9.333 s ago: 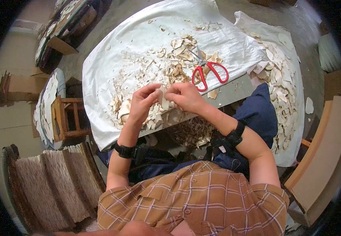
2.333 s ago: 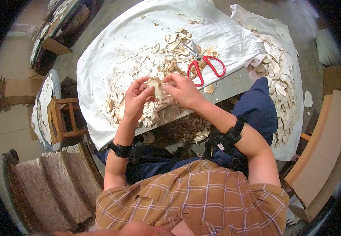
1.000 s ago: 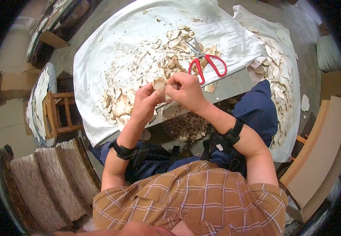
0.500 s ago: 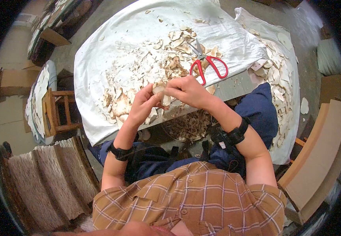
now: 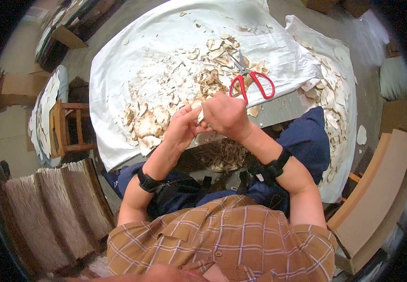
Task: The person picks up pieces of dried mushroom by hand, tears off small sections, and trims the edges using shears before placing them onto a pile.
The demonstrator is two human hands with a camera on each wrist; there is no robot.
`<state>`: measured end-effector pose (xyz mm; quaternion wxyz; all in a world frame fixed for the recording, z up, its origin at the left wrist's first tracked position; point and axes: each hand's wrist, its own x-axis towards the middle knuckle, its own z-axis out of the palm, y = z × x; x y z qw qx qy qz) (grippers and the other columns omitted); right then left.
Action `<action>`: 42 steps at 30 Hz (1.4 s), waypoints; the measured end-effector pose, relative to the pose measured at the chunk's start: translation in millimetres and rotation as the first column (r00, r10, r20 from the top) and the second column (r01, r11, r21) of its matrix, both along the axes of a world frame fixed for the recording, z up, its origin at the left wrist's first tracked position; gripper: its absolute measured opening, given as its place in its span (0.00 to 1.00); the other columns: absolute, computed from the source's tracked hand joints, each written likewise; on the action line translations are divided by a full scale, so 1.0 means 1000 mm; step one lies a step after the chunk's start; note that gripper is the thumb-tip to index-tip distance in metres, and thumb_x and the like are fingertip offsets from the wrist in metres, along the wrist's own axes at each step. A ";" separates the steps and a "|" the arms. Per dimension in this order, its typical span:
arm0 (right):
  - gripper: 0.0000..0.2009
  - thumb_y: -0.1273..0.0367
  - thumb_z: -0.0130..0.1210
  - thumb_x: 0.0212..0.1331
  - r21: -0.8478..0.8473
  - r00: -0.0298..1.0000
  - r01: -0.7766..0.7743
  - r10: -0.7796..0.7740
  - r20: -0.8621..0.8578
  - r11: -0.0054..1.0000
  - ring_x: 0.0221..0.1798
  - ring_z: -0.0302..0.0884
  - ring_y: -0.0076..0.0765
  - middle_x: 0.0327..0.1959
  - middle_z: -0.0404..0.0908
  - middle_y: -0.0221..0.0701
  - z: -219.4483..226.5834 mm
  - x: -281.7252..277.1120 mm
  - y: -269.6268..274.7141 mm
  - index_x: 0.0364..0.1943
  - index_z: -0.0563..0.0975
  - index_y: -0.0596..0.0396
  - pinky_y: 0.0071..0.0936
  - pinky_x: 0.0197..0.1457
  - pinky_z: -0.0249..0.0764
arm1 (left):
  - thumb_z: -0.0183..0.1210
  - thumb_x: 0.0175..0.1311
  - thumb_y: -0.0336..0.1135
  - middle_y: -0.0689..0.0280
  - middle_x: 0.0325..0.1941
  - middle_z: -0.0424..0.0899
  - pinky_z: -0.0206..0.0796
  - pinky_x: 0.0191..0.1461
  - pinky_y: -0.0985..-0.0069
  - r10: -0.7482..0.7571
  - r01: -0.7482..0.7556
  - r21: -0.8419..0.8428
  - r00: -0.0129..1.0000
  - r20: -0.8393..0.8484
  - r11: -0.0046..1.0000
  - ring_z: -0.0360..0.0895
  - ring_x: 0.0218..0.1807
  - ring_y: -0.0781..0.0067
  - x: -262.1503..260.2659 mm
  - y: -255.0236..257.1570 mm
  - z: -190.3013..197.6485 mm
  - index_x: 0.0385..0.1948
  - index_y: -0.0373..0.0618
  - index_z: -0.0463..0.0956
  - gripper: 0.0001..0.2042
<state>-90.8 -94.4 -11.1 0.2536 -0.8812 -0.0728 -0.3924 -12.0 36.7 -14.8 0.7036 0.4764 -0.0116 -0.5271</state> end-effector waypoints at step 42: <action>0.05 0.72 0.52 0.47 0.326 0.944 -0.019 0.124 -0.307 0.945 0.20 0.71 0.34 0.19 0.70 0.35 -0.004 0.002 -0.012 0.23 0.72 0.61 0.26 0.20 0.67 | 0.52 0.57 0.31 0.67 0.25 0.75 0.64 0.23 0.84 -0.094 0.030 0.131 0.851 0.517 0.991 0.70 0.19 0.81 0.002 0.005 0.005 0.30 0.35 0.72 0.07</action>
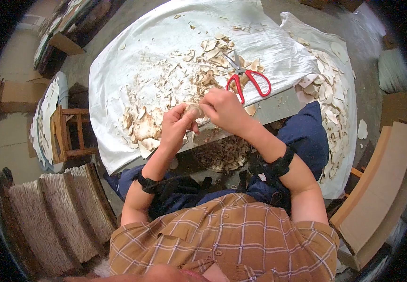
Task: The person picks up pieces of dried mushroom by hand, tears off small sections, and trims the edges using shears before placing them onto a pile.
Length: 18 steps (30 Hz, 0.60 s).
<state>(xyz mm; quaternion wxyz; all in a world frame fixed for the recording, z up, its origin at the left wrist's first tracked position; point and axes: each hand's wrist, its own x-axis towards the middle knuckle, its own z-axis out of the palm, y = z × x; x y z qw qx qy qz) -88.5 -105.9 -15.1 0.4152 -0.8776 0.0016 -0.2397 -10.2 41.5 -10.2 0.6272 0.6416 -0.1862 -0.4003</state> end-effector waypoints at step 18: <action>0.08 0.69 0.45 0.58 0.981 0.986 0.167 -0.043 -0.164 0.102 0.18 0.68 0.18 0.21 0.72 0.27 -0.013 0.006 0.008 0.27 0.70 0.59 0.17 0.20 0.72 | 0.53 0.57 0.33 0.73 0.22 0.71 0.68 0.34 0.77 0.122 -0.251 -0.136 0.792 -0.598 0.958 0.69 0.23 0.81 -0.003 -0.004 0.000 0.26 0.46 0.69 0.04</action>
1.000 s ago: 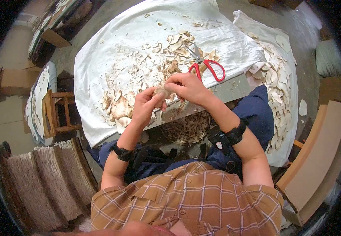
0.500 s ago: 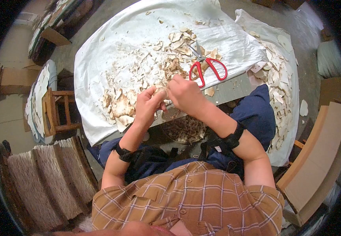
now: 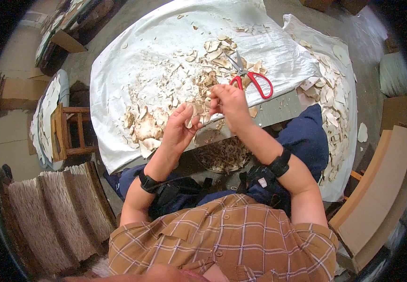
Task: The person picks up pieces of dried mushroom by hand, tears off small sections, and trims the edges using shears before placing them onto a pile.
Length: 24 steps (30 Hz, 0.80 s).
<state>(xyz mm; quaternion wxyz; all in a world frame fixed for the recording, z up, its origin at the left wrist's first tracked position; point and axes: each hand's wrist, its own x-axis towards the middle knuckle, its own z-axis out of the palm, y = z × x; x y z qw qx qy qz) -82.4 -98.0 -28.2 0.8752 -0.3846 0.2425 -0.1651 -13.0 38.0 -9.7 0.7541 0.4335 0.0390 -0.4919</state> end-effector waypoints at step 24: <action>0.08 0.70 0.53 0.47 -0.771 0.941 -0.335 0.225 -0.251 0.542 0.25 0.70 0.24 0.22 0.74 0.33 0.013 -0.010 -0.008 0.29 0.78 0.60 0.22 0.29 0.66 | 0.61 0.48 0.28 0.66 0.23 0.79 0.64 0.25 0.86 -0.117 0.022 0.179 0.830 0.546 0.984 0.72 0.22 0.83 0.012 0.004 -0.008 0.26 0.37 0.75 0.07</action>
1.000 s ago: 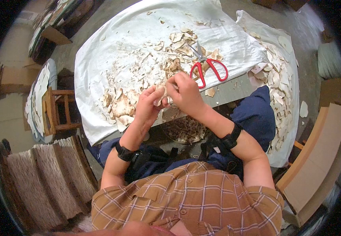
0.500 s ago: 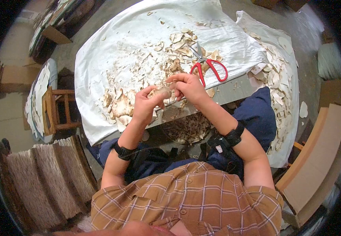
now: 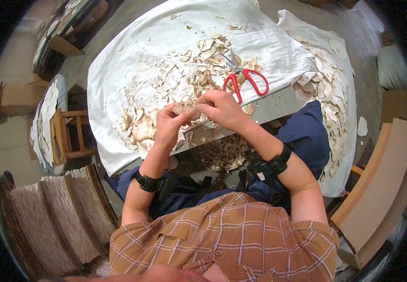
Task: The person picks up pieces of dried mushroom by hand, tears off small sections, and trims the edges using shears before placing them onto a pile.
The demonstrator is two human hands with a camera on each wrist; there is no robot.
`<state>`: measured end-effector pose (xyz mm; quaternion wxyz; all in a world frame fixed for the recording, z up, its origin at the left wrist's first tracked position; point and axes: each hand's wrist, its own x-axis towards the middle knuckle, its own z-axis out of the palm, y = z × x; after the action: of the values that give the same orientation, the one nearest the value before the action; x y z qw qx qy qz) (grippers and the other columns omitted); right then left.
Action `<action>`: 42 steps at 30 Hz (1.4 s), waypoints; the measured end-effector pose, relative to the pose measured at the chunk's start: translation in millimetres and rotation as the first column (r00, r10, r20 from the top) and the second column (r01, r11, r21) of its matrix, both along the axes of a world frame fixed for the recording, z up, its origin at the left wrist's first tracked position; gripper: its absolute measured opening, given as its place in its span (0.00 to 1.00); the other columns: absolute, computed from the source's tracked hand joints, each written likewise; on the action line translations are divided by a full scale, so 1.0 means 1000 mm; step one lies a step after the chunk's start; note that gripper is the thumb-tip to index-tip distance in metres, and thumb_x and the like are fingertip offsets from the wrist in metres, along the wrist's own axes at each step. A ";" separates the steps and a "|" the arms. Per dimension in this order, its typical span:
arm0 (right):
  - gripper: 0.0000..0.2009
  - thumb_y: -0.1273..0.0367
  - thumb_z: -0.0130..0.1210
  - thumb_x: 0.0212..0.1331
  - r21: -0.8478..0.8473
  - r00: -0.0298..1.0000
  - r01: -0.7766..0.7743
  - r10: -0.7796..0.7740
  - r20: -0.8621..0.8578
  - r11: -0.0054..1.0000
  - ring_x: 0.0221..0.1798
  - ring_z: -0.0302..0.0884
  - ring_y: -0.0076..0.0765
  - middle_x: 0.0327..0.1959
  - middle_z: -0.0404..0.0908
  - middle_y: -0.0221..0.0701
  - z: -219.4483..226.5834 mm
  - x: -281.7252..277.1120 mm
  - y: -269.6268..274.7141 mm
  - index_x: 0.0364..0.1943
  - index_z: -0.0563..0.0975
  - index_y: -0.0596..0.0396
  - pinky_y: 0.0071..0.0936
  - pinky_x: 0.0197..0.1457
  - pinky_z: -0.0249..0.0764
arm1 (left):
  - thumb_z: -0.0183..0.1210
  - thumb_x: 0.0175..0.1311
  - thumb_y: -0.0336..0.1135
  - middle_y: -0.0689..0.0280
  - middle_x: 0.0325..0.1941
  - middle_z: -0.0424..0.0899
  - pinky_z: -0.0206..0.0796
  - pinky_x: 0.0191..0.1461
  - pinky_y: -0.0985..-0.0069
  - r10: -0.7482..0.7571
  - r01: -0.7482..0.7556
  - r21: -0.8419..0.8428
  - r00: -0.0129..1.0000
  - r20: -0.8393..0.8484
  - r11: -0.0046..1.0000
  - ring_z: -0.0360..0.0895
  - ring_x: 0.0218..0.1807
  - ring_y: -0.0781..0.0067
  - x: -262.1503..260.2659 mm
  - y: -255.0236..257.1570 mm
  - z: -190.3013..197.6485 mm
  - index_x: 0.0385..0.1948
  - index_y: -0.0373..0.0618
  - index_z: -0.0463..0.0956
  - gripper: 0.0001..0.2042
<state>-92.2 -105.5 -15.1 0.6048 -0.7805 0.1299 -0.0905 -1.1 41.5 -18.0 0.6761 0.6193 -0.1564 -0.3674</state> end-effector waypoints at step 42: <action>0.11 0.70 0.52 0.49 -0.637 0.877 0.443 -0.155 0.455 0.631 0.37 0.72 0.39 0.34 0.74 0.40 -0.028 0.023 -0.021 0.37 0.73 0.59 0.30 0.41 0.67 | 0.52 0.58 0.31 0.68 0.24 0.75 0.71 0.35 0.80 0.042 -0.053 -0.016 0.921 -0.387 0.998 0.73 0.26 0.81 0.000 -0.003 -0.005 0.34 0.36 0.72 0.08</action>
<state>-69.4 -126.1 -42.7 0.2351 -0.8908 0.1010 -0.3756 -0.6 38.1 -22.8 0.7103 0.5294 -0.0096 -0.4638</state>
